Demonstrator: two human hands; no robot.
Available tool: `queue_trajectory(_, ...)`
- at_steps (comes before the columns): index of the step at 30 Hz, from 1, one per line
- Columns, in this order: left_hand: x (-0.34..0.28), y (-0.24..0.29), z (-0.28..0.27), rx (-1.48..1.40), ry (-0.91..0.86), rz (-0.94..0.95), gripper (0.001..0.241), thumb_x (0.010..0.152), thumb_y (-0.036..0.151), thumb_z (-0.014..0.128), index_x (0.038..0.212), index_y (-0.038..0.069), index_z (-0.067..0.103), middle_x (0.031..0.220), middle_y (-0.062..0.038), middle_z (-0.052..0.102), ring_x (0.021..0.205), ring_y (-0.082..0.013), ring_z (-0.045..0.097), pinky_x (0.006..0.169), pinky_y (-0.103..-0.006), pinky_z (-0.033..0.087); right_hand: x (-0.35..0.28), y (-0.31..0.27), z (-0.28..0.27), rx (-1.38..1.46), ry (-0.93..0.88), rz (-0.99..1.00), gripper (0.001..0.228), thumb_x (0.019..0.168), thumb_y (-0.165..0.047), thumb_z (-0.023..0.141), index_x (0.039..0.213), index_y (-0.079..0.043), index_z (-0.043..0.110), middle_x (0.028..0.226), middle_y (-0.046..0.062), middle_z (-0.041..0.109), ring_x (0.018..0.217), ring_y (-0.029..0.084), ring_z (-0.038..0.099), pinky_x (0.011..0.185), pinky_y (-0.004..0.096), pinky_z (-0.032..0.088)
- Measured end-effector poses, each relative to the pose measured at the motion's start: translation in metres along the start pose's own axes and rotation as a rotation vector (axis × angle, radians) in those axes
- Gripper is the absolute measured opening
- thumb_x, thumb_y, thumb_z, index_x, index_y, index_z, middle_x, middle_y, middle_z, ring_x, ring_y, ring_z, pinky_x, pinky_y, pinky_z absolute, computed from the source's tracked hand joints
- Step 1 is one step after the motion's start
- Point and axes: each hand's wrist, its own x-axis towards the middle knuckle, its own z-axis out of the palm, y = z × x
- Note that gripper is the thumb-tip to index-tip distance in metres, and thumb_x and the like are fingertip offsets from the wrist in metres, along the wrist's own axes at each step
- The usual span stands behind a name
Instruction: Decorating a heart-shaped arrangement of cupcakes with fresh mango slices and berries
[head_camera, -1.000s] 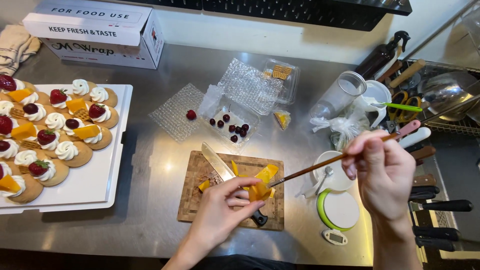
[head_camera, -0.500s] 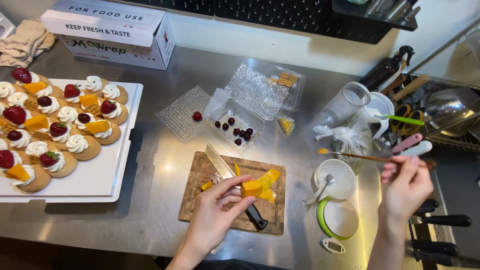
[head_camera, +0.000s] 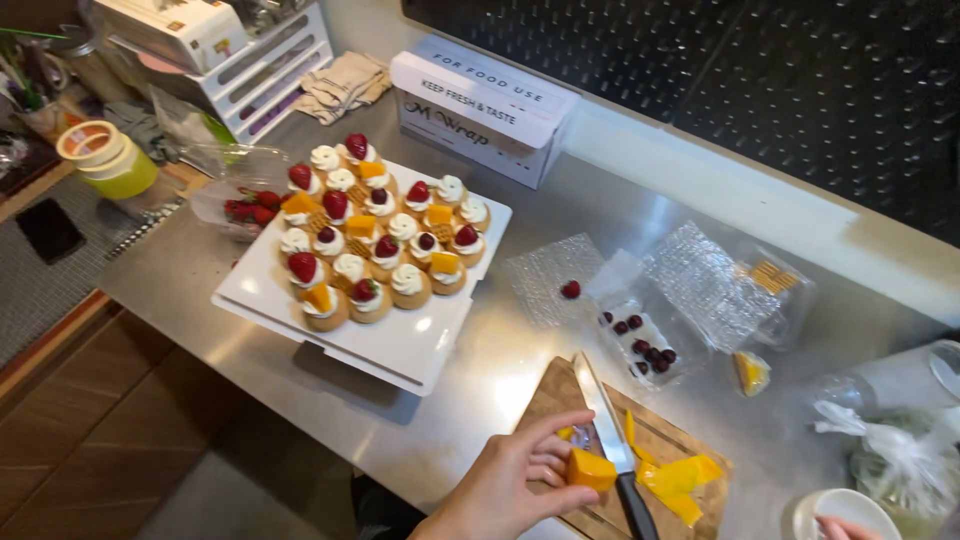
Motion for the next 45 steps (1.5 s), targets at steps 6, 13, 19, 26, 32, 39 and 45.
queue_trajectory(6, -0.030, 0.021, -0.103, 0.044, -0.285, 0.048, 0.090, 0.085, 0.022, 0.074, 0.164, 0.019, 0.032, 0.108, -0.008, 0.064, 0.097, -0.0120, 0.062, 0.091, -0.0242, 0.053, -0.027, -0.395, 0.107, -0.198, -0.759, -0.447, 0.053, 0.082, -0.042, 0.082, 0.134, -0.034, 0.072, 0.129, -0.012, 0.079, 0.116, 0.007, 0.071, 0.098, 0.032, 0.054)
queue_trajectory(13, -0.048, 0.031, -0.236, 0.060, -0.136, 0.141, 0.073, 0.084, 0.009, 0.078, 0.150, 0.016, 0.049, 0.100, -0.008, 0.073, 0.087, -0.0097, 0.068, 0.089, -0.0244, 0.060, -0.015, -0.548, 0.205, -0.311, -1.082, -0.814, 0.046, 0.101, -0.039, 0.063, 0.146, -0.033, 0.059, 0.099, 0.002, 0.066, 0.085, 0.018, 0.065, 0.064, 0.037, 0.051)
queue_trajectory(19, -0.052, 0.039, -0.333, -0.154, -0.010, 0.159, 0.078, 0.078, 0.005, 0.084, 0.148, 0.017, 0.051, 0.101, -0.009, 0.071, 0.096, -0.0134, 0.073, 0.092, -0.0254, 0.061, 0.005, -0.660, 0.270, -0.226, -0.924, -0.933, 0.015, 0.100, -0.030, 0.064, 0.110, -0.021, 0.071, 0.093, -0.001, 0.068, 0.080, 0.020, 0.069, 0.059, 0.037, 0.054)
queue_trajectory(26, -0.047, 0.042, -0.432, -0.255, 0.545, 0.298, 0.060, 0.082, 0.007, 0.077, 0.138, 0.008, 0.055, 0.119, -0.014, 0.077, 0.096, -0.0219, 0.077, 0.090, -0.0334, 0.064, 0.109, -0.725, 0.375, -0.125, -0.783, -0.690, 0.021, 0.086, -0.022, 0.078, 0.105, -0.017, 0.071, 0.099, -0.002, 0.083, 0.086, 0.010, 0.078, 0.073, 0.026, 0.064)
queue_trajectory(32, -0.036, 0.005, -0.476, -0.348, 0.826, 0.307, 0.046, 0.085, 0.006, 0.069, 0.130, 0.002, 0.059, 0.117, -0.018, 0.074, 0.095, -0.0231, 0.072, 0.079, -0.0342, 0.060, 0.191, -0.707, 0.486, -0.159, -0.800, -0.541, 0.017, 0.086, -0.017, 0.081, 0.095, -0.014, 0.066, 0.087, -0.002, 0.079, 0.071, 0.009, 0.071, 0.064, 0.026, 0.050)
queue_trajectory(39, -0.016, -0.022, -0.502, -0.362, 0.889, 0.274, 0.043, 0.086, 0.005, 0.068, 0.128, -0.001, 0.060, 0.115, -0.022, 0.074, 0.094, -0.0247, 0.071, 0.075, -0.0338, 0.060, 0.220, -0.674, 0.534, -0.263, -0.846, -0.644, 0.016, 0.084, -0.015, 0.079, 0.096, -0.017, 0.069, 0.078, -0.003, 0.071, 0.069, 0.015, 0.060, 0.067, 0.030, 0.044)
queue_trajectory(45, -0.005, -0.024, -0.506, -0.361, 0.859, 0.253, 0.035, 0.088, 0.006, 0.067, 0.122, 0.000, 0.063, 0.114, -0.021, 0.075, 0.093, -0.0245, 0.073, 0.077, -0.0342, 0.060, 0.223, -0.663, 0.543, -0.207, -0.844, -0.708, 0.014, 0.082, -0.013, 0.077, 0.094, -0.016, 0.069, 0.073, -0.001, 0.064, 0.064, 0.014, 0.055, 0.065, 0.030, 0.042)
